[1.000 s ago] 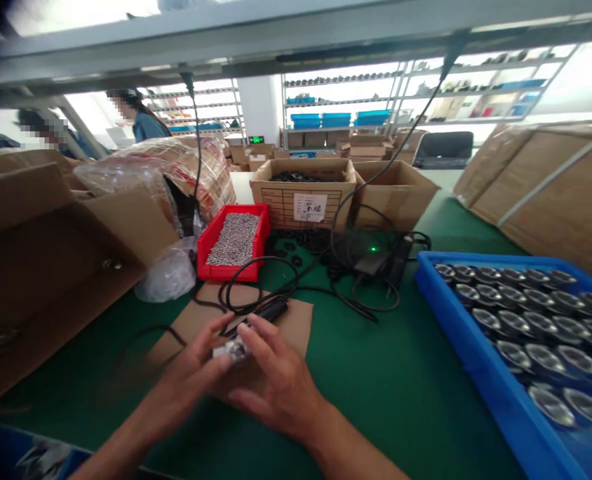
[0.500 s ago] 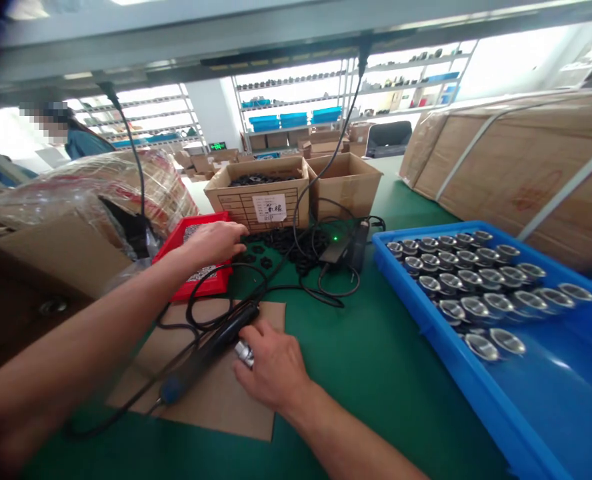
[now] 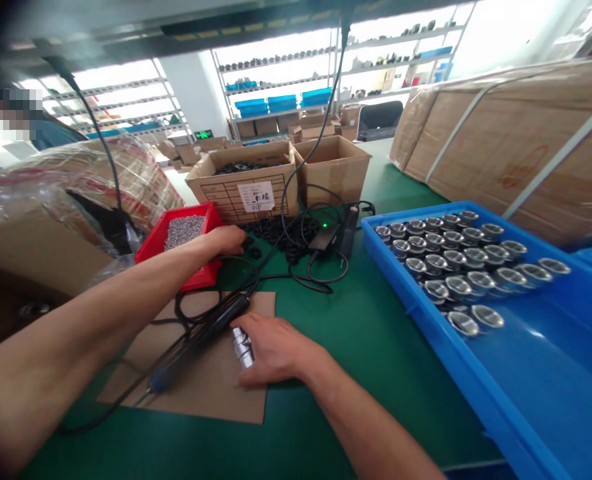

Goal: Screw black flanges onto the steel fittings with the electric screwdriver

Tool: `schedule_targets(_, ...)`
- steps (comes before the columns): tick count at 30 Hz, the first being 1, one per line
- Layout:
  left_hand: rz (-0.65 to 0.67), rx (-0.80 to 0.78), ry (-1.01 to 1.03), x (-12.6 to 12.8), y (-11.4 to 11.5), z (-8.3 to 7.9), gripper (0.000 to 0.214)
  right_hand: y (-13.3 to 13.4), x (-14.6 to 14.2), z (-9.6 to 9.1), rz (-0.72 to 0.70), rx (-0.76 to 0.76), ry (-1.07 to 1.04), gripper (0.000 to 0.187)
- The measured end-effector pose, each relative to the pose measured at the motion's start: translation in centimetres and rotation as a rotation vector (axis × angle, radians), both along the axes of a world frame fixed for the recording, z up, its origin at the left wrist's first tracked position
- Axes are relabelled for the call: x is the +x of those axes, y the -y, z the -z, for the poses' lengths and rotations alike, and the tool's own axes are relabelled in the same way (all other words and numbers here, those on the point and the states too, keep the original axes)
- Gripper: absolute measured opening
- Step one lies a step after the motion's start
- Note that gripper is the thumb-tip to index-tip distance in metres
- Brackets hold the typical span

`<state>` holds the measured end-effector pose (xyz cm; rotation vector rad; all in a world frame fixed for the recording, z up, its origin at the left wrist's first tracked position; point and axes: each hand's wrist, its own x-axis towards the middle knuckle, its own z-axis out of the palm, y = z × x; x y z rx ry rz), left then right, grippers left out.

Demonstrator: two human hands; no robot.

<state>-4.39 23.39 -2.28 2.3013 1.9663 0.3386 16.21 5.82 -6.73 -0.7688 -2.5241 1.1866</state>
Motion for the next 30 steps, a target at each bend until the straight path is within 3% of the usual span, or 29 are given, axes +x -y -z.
schedule_targets(2, 0.012, -0.024, -0.022, 0.4, 0.7, -1.8, 0.015, -0.2, 0.4, -0.2, -0.045, -0.025, 0.012, 0.089)
schedule_targets(4, 0.032, 0.026, 0.025, 1.0, 2.9, -4.1, 0.024, -0.3, 0.6, -0.4, -0.051, -0.059, 0.031, 0.089)
schedule_targets(6, 0.063, 0.118, 0.207, 1.8, 7.0, -5.9, 0.029, -0.3, 0.6, -0.4, -0.037, -0.095, 0.053, 0.087)
schedule_targets(8, 0.082, 0.126, 0.480, 2.6, 12.4, -6.2, 0.029, -0.3, 0.4, -0.3, -0.026, -0.098, 0.053, 0.083)
schedule_targets(10, 0.055, 0.085, 0.660, 2.9, 18.1, -4.6, 0.030, -0.1, 0.0, -0.1, -0.022, -0.048, 0.026, 0.075)
schedule_targets(12, 0.035, 0.030, 0.757, 2.8, 22.9, -1.7, 0.028, 0.2, -0.4, 0.2, -0.010, 0.008, -0.005, 0.067)
schedule_targets(15, -0.048, -0.035, 0.772, 2.0, 27.1, 3.0, 0.025, 0.6, -1.0, 0.6, 0.022, 0.050, -0.031, 0.064)
schedule_targets(17, -0.070, -0.060, 0.676, 1.5, 28.2, 4.9, 0.025, 0.8, -1.3, 0.8, 0.032, 0.055, -0.046, 0.068)
schedule_targets(19, -0.049, -0.081, 0.582, 1.2, 28.4, 5.5, 0.026, 0.9, -1.5, 1.0, 0.031, 0.053, -0.060, 0.070)
schedule_targets(25, -0.005, -0.109, 0.561, 1.0, 28.0, 4.8, 0.030, 1.3, -1.8, 1.0, 0.018, 0.066, -0.077, 0.071)
schedule_targets(30, 0.000, -0.123, 0.561, 0.6, 28.2, 5.2, 0.042, 1.4, -2.1, 1.0, 0.041, 0.051, -0.030, 0.068)
